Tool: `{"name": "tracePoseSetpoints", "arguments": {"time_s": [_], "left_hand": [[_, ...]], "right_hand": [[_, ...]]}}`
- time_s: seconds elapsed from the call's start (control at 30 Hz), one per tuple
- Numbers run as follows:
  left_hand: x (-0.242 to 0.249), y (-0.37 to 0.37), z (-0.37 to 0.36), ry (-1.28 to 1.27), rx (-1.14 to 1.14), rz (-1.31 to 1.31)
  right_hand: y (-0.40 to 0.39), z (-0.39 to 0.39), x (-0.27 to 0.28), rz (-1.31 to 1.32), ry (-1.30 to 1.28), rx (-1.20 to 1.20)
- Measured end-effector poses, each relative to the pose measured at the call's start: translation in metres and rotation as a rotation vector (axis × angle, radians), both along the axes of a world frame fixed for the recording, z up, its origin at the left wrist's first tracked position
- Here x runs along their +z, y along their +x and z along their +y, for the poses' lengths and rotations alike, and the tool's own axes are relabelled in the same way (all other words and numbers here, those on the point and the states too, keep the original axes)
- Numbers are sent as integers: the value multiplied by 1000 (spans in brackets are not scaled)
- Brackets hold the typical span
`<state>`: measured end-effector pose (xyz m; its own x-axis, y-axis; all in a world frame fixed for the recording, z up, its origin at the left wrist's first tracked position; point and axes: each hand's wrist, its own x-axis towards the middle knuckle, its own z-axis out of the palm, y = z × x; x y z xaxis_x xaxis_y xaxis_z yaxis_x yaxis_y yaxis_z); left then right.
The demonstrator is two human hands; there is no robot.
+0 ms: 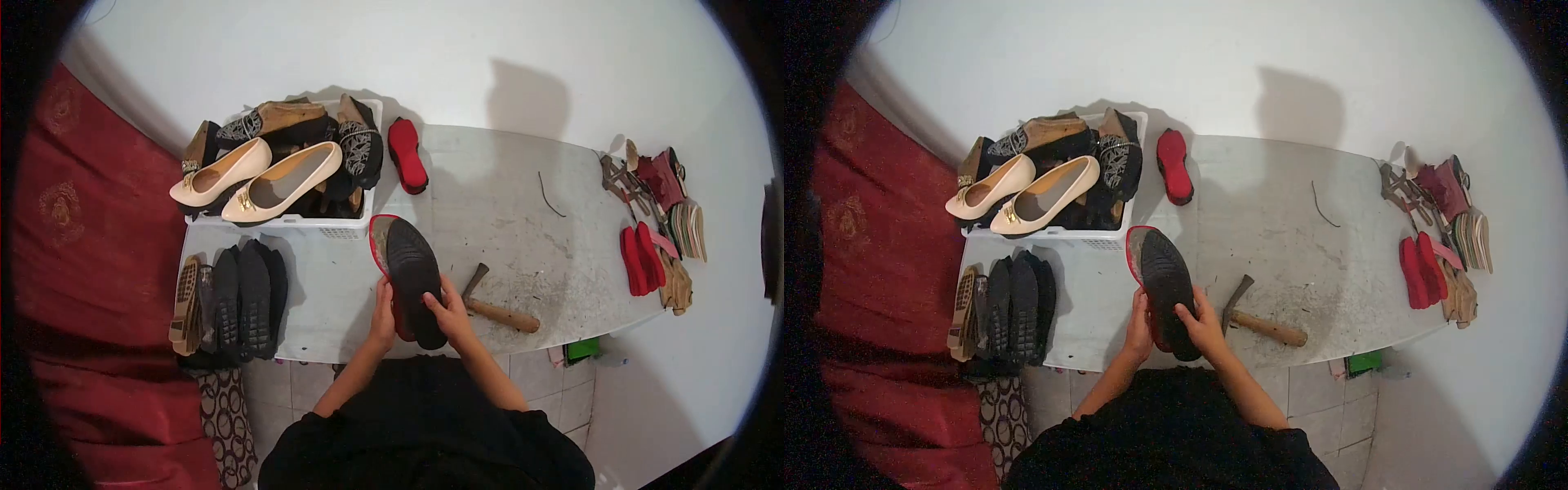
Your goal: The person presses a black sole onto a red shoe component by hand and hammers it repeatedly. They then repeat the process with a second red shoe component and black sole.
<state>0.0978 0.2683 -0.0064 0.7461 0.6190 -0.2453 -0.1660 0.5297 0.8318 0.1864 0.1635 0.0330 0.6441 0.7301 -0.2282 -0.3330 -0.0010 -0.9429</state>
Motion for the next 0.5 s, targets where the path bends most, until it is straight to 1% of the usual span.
{"name": "tracePoseSetpoints", "arguments": {"time_s": [0.03, 0.1, 0.13, 0.2, 0.23, 0.3, 0.33, 0.4, 0.5], "left_hand": [[-1, -2, -3, -7, 7, 11], [-3, -5, -8, -74, 22, -8], [-5, -6, -9, -75, 28, -2], [-8, -6, -10, -27, 23, 19], [-9, -5, -11, -30, 27, 19], [-9, -3, -12, 13, 45, 68], [-10, -3, -12, 11, 50, 69], [-11, -3, -13, -10, 25, 64], [-12, -3, -17, -65, 5, 33]], "right_hand": [[-1, 2, -7, 11, -7, 7], [-4, 5, -17, -140, -48, 47], [-4, 7, -19, -134, -50, 53], [-4, 9, -20, -290, -99, 46], [-3, 10, -20, -290, -101, 51], [-4, 10, -15, -433, -121, 23], [-5, 10, -11, -433, -122, 28], [-9, 9, -4, -654, -204, 1], [-10, 8, -14, -620, -232, -37]]}}
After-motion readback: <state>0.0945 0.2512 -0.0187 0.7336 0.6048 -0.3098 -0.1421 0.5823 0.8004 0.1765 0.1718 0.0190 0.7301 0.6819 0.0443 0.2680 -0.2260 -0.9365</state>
